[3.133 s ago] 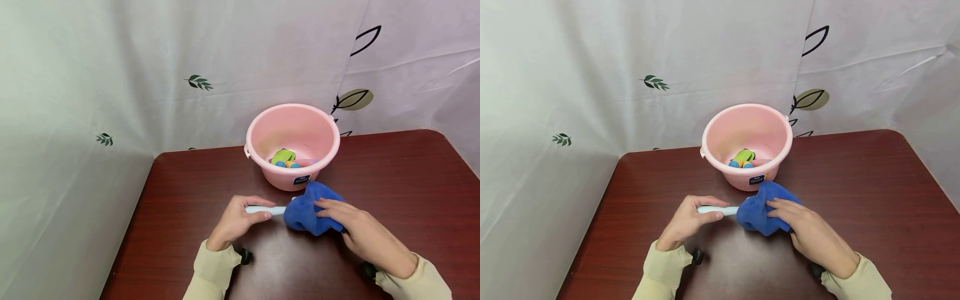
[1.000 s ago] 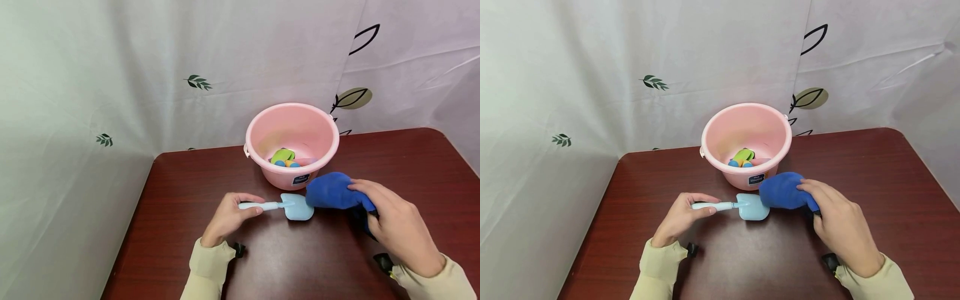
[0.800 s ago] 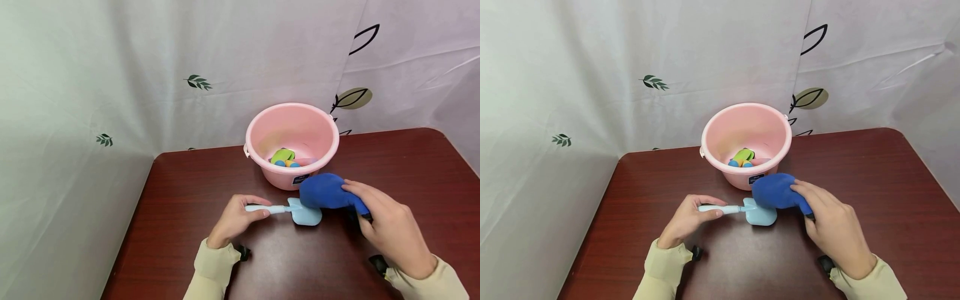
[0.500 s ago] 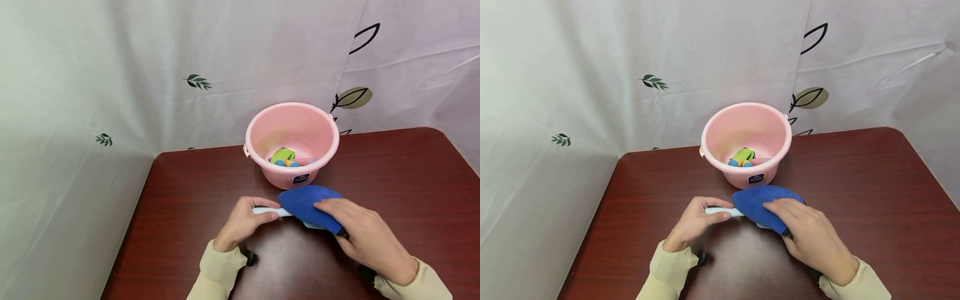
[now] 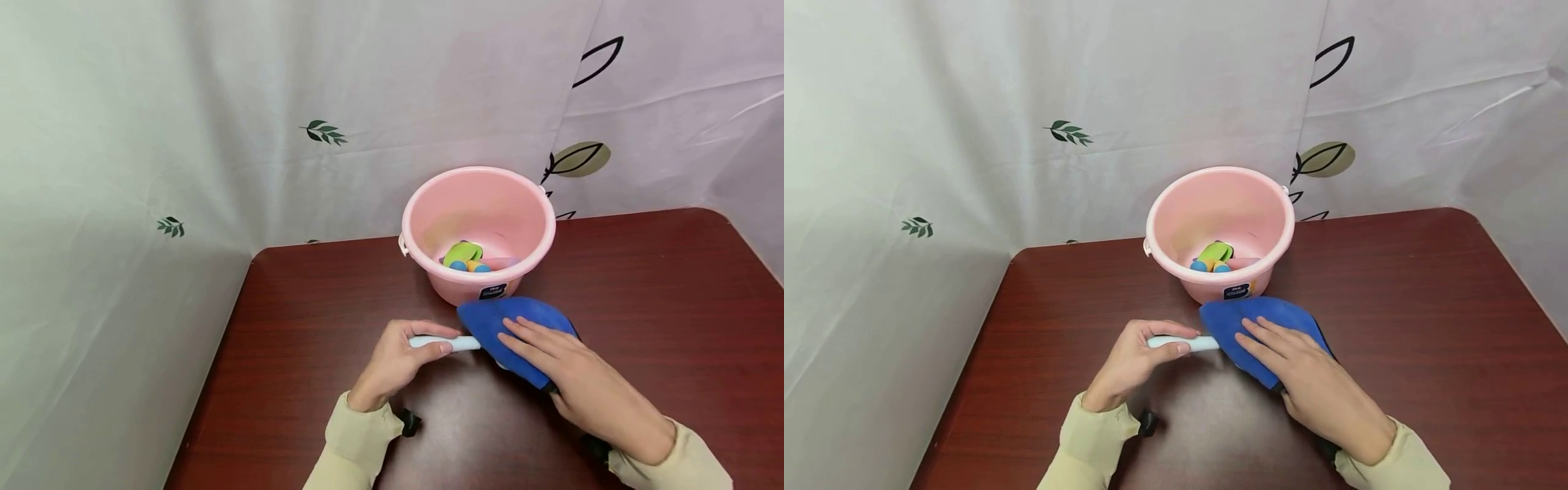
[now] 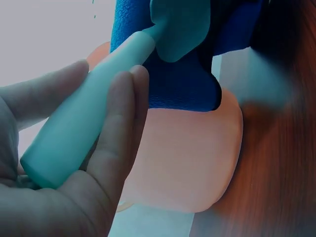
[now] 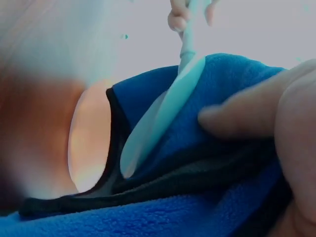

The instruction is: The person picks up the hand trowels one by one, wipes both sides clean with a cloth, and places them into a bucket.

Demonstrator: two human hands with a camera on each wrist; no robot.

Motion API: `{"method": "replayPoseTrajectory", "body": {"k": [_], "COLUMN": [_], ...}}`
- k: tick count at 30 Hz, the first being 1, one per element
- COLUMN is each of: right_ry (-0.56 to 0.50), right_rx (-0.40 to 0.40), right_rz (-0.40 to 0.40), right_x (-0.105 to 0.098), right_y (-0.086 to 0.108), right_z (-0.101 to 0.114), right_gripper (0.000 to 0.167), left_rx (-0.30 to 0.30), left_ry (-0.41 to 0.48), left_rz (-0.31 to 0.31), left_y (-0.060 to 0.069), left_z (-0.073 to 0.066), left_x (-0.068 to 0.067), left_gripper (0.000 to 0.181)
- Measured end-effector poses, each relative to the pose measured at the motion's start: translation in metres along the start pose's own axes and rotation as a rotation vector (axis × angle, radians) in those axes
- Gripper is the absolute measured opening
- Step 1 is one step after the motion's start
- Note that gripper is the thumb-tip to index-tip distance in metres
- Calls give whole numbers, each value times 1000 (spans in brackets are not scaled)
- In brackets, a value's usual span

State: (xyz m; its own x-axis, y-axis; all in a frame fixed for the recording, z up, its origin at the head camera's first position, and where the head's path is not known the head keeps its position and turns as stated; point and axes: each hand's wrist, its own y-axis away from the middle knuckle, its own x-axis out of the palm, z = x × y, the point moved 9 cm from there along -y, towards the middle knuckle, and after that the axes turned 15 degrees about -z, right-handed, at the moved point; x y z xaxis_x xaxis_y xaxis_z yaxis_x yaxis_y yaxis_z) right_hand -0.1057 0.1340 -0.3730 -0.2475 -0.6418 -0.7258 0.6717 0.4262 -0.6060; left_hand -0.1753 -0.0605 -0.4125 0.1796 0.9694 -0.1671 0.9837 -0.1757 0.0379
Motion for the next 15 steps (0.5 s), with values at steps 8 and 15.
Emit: {"method": "replayPoseTrajectory", "body": {"k": [8,15], "right_ry": [37,42], "right_rx": [37,21], "right_rz": [-26,-53], "right_x": [-11,-17], "right_y": [2,3], "right_z": [-13,-18], "right_gripper": [91,88], "left_rx": [-26,-43], "left_ry": [90,111], "left_rz": [-35,-63], "left_y": [-3,-5], "left_z": [0,2], "left_x": [-10,-20], "left_gripper": [18,19]}}
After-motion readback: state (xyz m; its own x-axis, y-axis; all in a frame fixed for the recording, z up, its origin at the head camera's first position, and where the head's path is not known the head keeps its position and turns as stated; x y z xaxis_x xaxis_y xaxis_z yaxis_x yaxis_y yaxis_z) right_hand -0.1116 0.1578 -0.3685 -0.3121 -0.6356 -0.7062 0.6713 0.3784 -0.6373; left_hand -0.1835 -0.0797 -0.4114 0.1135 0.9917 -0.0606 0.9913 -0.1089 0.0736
